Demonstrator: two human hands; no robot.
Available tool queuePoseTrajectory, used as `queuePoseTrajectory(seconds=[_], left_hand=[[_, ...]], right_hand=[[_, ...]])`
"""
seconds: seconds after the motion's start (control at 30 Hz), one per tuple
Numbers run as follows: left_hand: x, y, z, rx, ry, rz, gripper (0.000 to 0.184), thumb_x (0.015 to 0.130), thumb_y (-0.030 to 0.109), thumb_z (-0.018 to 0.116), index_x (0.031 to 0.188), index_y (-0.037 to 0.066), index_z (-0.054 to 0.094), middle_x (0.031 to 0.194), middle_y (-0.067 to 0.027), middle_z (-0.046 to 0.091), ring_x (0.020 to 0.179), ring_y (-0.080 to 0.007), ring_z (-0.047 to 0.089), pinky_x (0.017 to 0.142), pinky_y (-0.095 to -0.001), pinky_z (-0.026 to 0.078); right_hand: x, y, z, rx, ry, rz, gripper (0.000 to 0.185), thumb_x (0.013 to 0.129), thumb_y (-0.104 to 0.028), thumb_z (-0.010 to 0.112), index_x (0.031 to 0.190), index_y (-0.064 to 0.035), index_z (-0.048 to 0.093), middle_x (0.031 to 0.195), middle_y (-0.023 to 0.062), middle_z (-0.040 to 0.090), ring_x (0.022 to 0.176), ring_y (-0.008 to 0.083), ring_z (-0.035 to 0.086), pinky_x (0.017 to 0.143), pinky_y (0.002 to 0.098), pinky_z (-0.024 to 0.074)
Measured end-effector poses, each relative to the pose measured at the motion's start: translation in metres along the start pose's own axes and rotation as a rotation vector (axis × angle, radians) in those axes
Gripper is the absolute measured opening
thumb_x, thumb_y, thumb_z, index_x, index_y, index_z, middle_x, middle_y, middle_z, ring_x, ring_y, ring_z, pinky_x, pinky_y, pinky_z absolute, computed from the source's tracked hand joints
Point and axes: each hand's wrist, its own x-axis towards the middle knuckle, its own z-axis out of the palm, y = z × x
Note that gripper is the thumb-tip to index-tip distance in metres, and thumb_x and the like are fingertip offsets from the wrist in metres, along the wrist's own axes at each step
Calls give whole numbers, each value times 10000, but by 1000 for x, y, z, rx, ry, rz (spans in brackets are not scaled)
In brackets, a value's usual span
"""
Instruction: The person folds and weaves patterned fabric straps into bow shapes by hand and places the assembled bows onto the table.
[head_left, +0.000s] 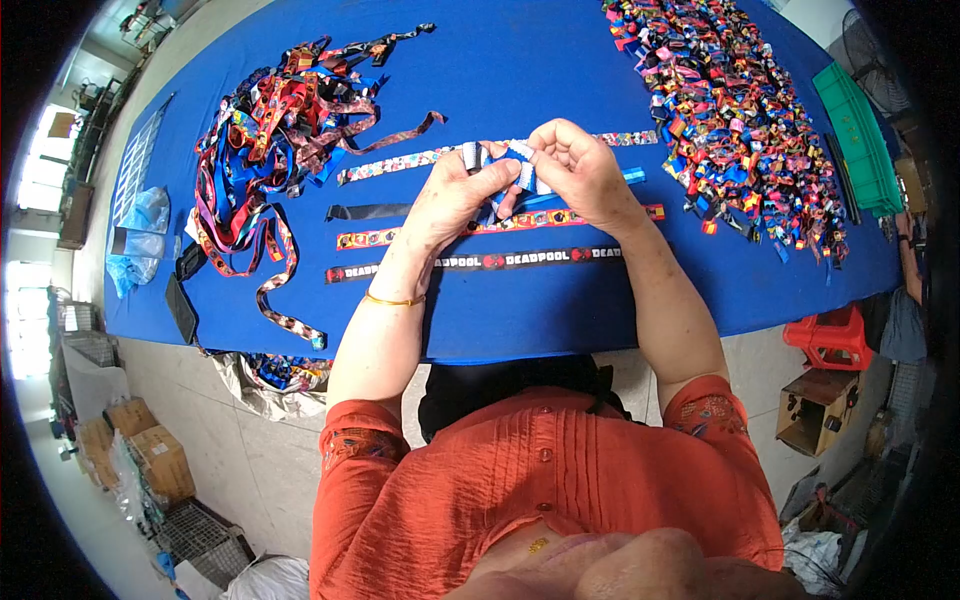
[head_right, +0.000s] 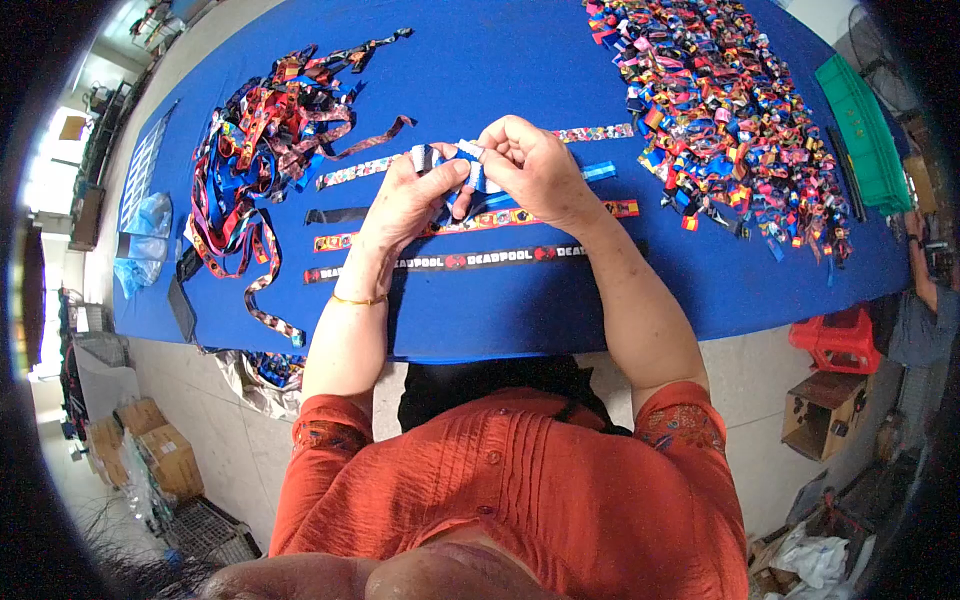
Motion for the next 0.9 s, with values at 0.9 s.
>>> queuePoseTrajectory(seconds=[0.9], left_hand=[[0,3,0,-101,75,-22,221,997,244,644,1026,25,651,842,-47,680,670,-109,620,588,-240,486]], right_hand=[[2,4,6,117,67,-45,110,989,-87,624,1050,2,604,875,-20,626,766,16,553,632,186,446]])
